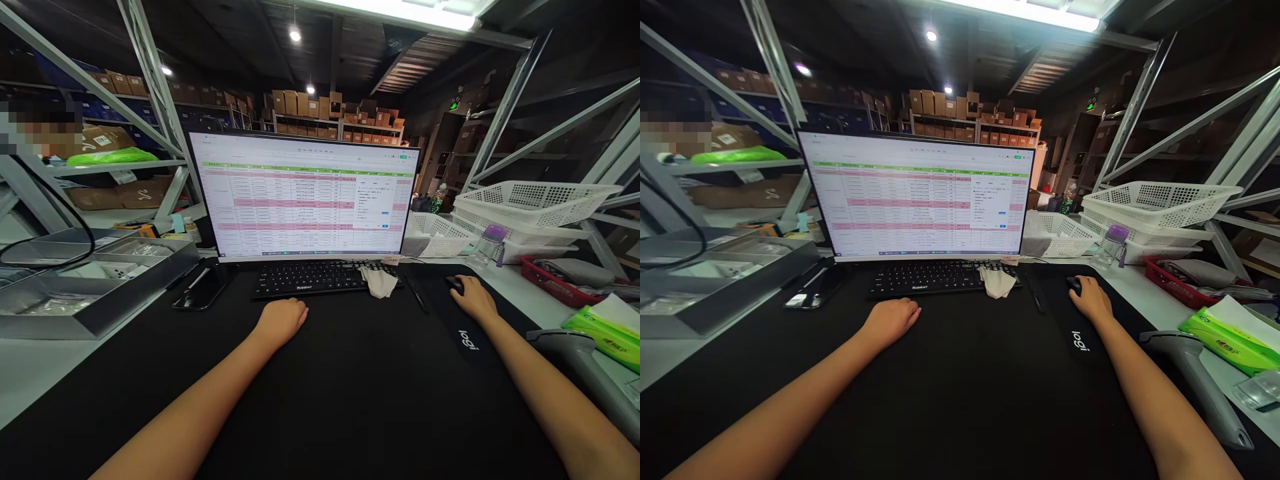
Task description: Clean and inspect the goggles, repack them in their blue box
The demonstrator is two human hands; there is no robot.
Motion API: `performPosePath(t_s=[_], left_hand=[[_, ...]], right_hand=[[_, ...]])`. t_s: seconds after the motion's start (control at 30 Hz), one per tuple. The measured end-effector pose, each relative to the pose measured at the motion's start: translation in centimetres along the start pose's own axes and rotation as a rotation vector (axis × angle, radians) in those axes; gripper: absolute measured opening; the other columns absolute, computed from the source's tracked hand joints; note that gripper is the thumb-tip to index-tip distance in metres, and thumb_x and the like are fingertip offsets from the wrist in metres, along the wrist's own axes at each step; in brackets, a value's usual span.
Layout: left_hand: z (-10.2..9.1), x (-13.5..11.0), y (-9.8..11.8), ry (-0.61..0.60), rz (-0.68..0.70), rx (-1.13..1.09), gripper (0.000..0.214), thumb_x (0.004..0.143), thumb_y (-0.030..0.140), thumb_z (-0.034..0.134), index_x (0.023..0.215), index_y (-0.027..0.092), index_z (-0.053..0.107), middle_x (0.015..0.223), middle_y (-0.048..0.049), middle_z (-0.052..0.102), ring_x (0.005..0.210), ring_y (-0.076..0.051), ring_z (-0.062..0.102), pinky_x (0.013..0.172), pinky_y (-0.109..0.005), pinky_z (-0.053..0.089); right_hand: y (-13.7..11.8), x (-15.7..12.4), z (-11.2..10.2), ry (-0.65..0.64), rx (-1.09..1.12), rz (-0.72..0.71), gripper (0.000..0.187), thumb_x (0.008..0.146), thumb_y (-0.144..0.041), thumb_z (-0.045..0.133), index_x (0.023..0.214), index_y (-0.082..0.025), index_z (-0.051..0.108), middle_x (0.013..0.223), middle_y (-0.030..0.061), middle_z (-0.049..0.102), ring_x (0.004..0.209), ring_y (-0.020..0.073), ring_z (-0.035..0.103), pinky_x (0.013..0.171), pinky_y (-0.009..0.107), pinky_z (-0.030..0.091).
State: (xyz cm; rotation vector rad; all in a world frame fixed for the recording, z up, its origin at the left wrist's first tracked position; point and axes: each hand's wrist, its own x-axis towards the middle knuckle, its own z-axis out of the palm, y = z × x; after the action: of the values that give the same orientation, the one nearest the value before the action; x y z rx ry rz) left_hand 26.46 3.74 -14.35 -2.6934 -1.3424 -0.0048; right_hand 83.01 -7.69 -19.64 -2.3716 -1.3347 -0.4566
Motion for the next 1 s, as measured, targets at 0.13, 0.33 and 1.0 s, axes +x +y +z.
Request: performPosePath(t_s=[0.13,0.33,1.0], left_hand=[[-0.06,0.0,-0.04,-0.004,-0.001,0.014,0.05,0.112,0.035,0.031,0.108,0.015,0.077,0.111,-0.016,0.077,0.1,-0.032,0.076,0.078,-0.038,0.053],[-0.23,-0.11,0.03,-0.009,-0.007,0.003,0.049,0.112,0.035,0.033,0.108,0.014,0.077,0.112,-0.0164,0.078,0.101,-0.031,0.077,0.078,-0.038,0.052],[-0.33,-0.24,0.12,-0.025,-0.011,0.018,0.049,0.113,0.035,0.033,0.111,0.014,0.077,0.113,-0.0163,0.078,0.103,-0.032,0.077,0.08,-0.037,0.053]], right_hand=[[0.18,0.1,0.22,-0.019,-0.012,0.002,0.053,0.097,-0.042,0.055,0.142,-0.015,0.063,0.144,0.0198,0.063,0.127,0.036,0.067,0.108,0.05,0.054],[-0.05,0.11,0.27,0.019,-0.008,-0.003,0.048,0.094,-0.037,0.058,0.137,-0.015,0.063,0.139,0.0204,0.065,0.126,0.0346,0.066,0.108,0.047,0.053],[0.37,0.19,0.74,0.026,0.004,-0.016,0.055,0.096,-0.039,0.056,0.145,-0.016,0.064,0.146,0.0183,0.063,0.133,0.034,0.064,0.115,0.047,0.051]])
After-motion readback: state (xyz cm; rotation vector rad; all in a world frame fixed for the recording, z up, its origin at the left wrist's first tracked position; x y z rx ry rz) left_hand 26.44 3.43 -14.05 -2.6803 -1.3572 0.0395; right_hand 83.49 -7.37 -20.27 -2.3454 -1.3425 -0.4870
